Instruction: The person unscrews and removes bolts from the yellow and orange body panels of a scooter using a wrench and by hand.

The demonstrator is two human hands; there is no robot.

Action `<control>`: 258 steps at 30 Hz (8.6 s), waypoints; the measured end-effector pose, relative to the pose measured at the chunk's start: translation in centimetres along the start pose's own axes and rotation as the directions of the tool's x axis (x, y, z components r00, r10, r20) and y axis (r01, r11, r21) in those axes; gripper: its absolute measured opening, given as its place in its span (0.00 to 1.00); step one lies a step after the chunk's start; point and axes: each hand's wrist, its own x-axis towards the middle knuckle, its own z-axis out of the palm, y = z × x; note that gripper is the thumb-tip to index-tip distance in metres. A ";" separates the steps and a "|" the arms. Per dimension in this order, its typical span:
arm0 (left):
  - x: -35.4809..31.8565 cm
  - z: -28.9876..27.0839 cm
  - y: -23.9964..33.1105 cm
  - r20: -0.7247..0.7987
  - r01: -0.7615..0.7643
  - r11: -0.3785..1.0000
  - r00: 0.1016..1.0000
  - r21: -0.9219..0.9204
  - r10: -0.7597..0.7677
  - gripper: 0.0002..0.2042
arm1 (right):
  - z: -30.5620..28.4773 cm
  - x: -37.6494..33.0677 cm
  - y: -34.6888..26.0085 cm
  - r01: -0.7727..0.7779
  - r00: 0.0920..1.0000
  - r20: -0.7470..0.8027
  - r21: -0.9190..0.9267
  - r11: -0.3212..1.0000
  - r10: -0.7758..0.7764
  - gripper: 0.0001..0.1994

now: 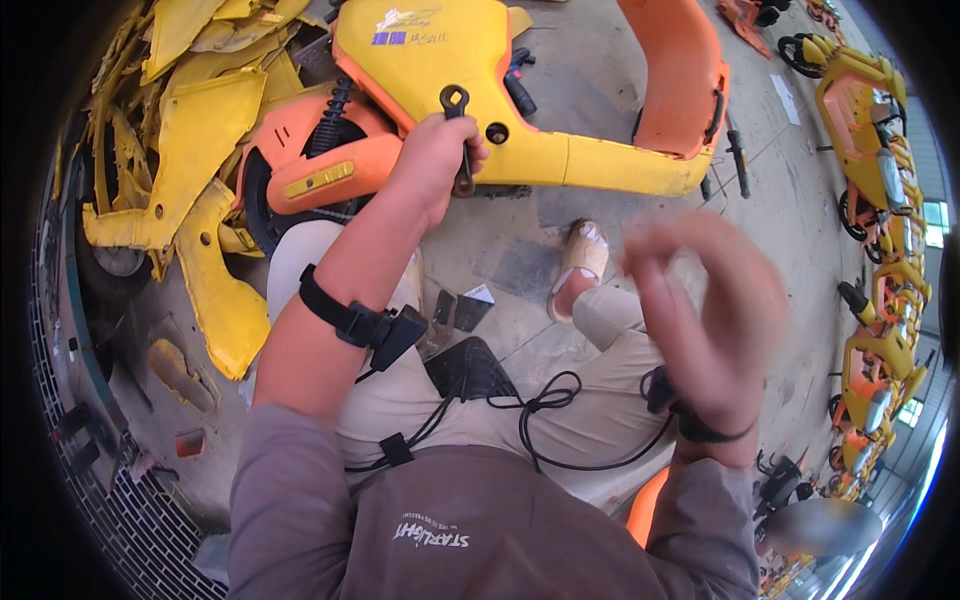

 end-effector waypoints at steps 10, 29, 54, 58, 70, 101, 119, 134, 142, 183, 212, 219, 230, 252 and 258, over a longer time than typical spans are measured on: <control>-2.2 2.0 -0.4 0.007 -0.060 0.995 0.998 0.078 0.060 0.09 | 5.9 0.5 8.7 -0.273 0.946 0.152 -0.101 0.957 0.286 0.11; -4.0 4.4 -3.4 0.234 -0.547 0.769 0.837 0.331 0.495 0.11 | 11.7 -0.9 9.6 0.003 0.820 0.563 -0.189 0.982 0.106 0.08; -2.3 2.6 -4.6 0.131 -0.557 0.698 0.814 0.449 0.566 0.08 | 11.3 -0.4 7.6 -0.047 0.649 0.722 -0.275 0.960 0.239 0.09; -2.7 2.8 -4.9 0.165 -0.494 0.777 0.868 0.391 0.469 0.08 | 10.1 -0.3 6.6 -0.089 0.599 0.745 -0.302 0.949 0.293 0.10; -8.9 6.3 -5.0 0.285 -0.594 0.728 0.804 0.342 0.522 0.09 | 15.4 -2.5 11.2 -0.193 0.693 0.632 -0.301 0.934 0.347 0.13; -2.9 2.5 -2.3 0.164 -0.477 0.803 0.878 0.358 0.449 0.08 | 13.5 -1.5 5.8 0.077 0.910 0.405 -0.364 0.928 0.083 0.05; -3.8 2.3 -2.7 0.296 -0.375 0.921 0.896 0.102 0.332 0.08 | 14.1 -0.8 6.0 0.029 0.805 0.562 -0.354 0.935 0.188 0.06; -6.6 2.9 -3.5 0.340 -0.641 0.687 0.767 0.343 0.545 0.09 | 14.3 0.0 7.6 -0.457 0.567 0.657 -0.250 0.853 0.497 0.12; -7.3 3.2 -4.7 0.401 -0.689 0.608 0.725 0.395 0.560 0.11 | 19.8 -2.5 11.3 -0.354 0.795 0.505 -0.063 0.933 0.336 0.18; 10.1 -0.7 -8.6 0.630 -0.505 -0.410 0.727 0.759 0.272 0.12 | 7.3 -2.8 6.5 0.010 0.673 0.730 -0.166 0.986 0.116 0.07; 16.7 3.0 -3.4 0.754 -0.690 -0.723 0.465 -0.019 -0.463 0.06 | 5.5 -1.3 7.5 0.076 0.586 0.810 -0.088 0.993 0.027 0.20; 17.5 5.0 -3.9 0.622 -0.677 -0.724 0.626 0.135 -0.470 0.07 | 4.0 -2.4 7.7 0.093 0.634 0.774 -0.063 0.994 -0.010 0.20; 18.4 5.7 -3.4 0.616 -0.586 -0.777 0.706 0.230 -0.350 0.04 | 0.7 -1.9 8.4 0.077 0.604 0.794 0.026 0.997 -0.068 0.23; 17.8 2.6 -4.0 0.682 -0.561 -0.742 0.704 0.366 -0.196 0.03 | 3.1 -0.6 9.6 -0.018 0.593 0.805 -0.024 1.000 0.030 0.21; 17.6 4.0 -4.3 0.713 -0.563 -0.757 0.675 0.332 -0.189 0.04 | 2.2 -1.4 9.0 -0.070 0.624 0.772 -0.097 0.993 0.119 0.20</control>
